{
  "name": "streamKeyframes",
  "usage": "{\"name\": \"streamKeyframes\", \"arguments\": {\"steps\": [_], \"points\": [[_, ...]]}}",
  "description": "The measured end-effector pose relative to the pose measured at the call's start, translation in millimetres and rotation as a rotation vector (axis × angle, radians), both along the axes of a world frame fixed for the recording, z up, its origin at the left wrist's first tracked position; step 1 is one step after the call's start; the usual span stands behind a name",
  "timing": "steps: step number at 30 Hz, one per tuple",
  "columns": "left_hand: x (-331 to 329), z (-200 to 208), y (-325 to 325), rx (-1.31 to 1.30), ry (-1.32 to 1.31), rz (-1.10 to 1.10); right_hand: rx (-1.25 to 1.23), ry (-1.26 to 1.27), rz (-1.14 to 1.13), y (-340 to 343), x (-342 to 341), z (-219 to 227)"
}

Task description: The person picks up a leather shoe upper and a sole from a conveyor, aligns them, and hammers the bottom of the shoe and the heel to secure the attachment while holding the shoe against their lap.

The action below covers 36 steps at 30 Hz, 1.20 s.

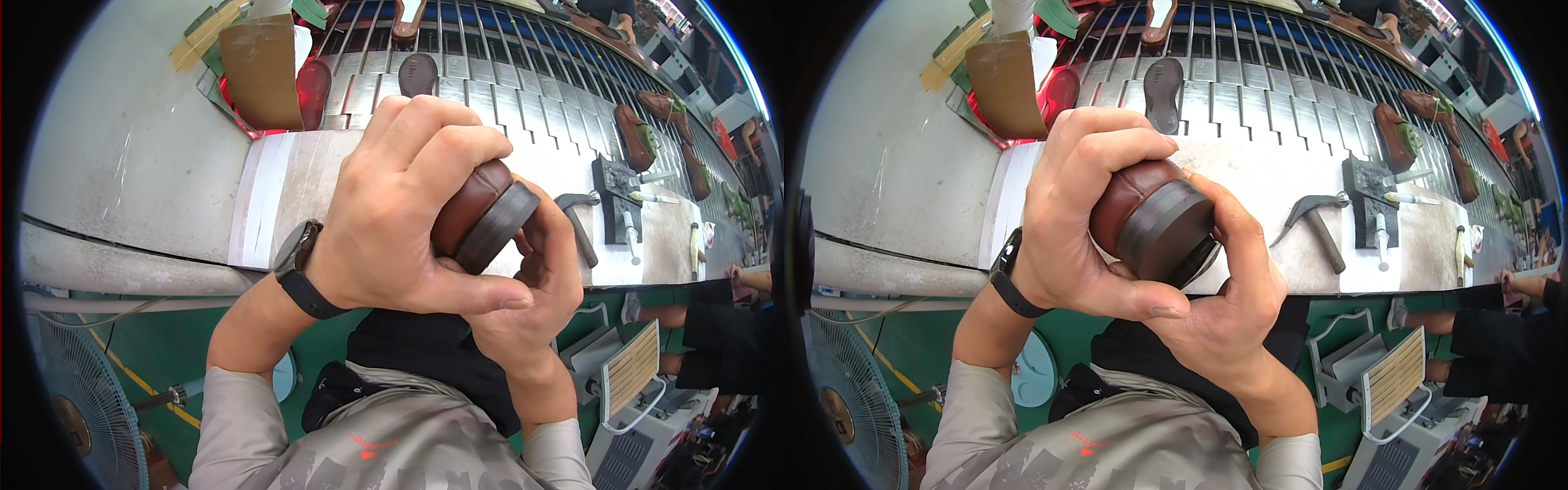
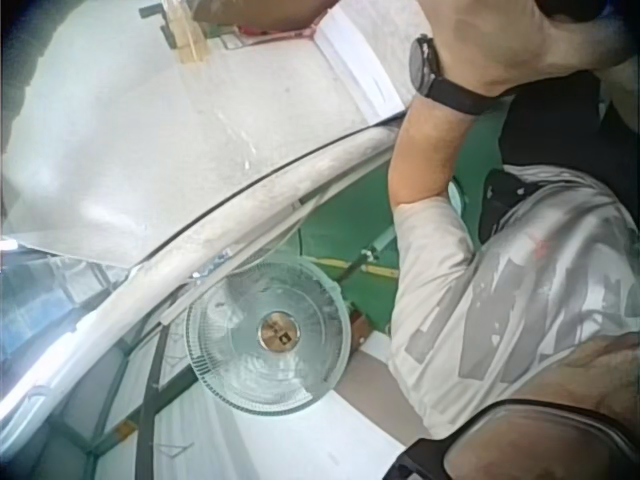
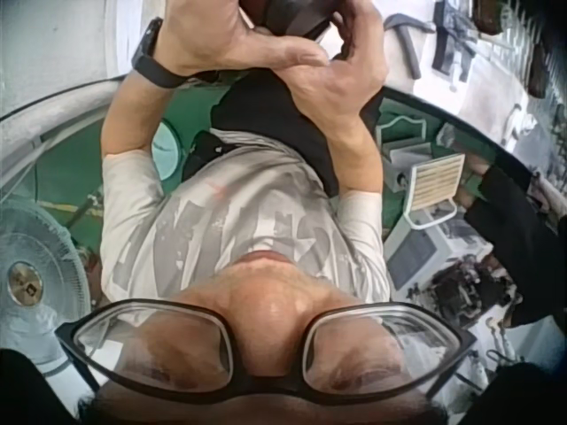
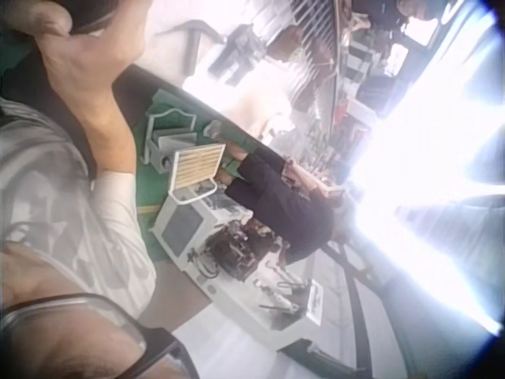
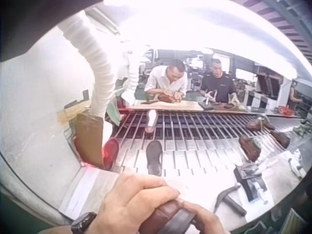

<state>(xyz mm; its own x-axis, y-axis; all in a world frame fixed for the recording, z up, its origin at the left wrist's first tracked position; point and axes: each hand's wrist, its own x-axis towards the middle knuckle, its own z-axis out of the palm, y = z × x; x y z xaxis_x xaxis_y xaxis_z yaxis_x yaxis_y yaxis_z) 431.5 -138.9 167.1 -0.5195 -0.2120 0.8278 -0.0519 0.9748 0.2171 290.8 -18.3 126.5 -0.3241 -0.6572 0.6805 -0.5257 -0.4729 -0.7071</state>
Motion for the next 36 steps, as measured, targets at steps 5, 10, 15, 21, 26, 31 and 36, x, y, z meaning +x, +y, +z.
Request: {"name": "streamKeyframes", "arguments": {"steps": [5, 10, 15, 21, 26, 31, 36], "points": [[1, 2, 1, -0.009, -0.007, 0.009, 0.008, -0.014, 0.005, 1, 2, 1], [0, 2, 2, -0.005, -0.015, 0.013, 0.012, 0.006, -0.014, 1, 2, 0], [2, 1, 2, -0.009, -0.017, 0.002, -0.002, 0.031, -0.022, 1, 2, -2], [4, 2, 5, -0.013, -0.018, -0.011, 0.002, 0.003, -0.012, 6, 8, 0], [12, 3, 14, -0.013, -0.053, -0.016, -0.012, 0.047, -0.024, 12, 13, 3], [26, 7, 30, -0.006, -0.113, 0.004, 0.03, 0.028, 0.03, 24, 21, 6], [43, 4, 46, -0.011, -0.171, 0.053, -0.042, 0.127, 0.058, 21, 27, -10]]}}
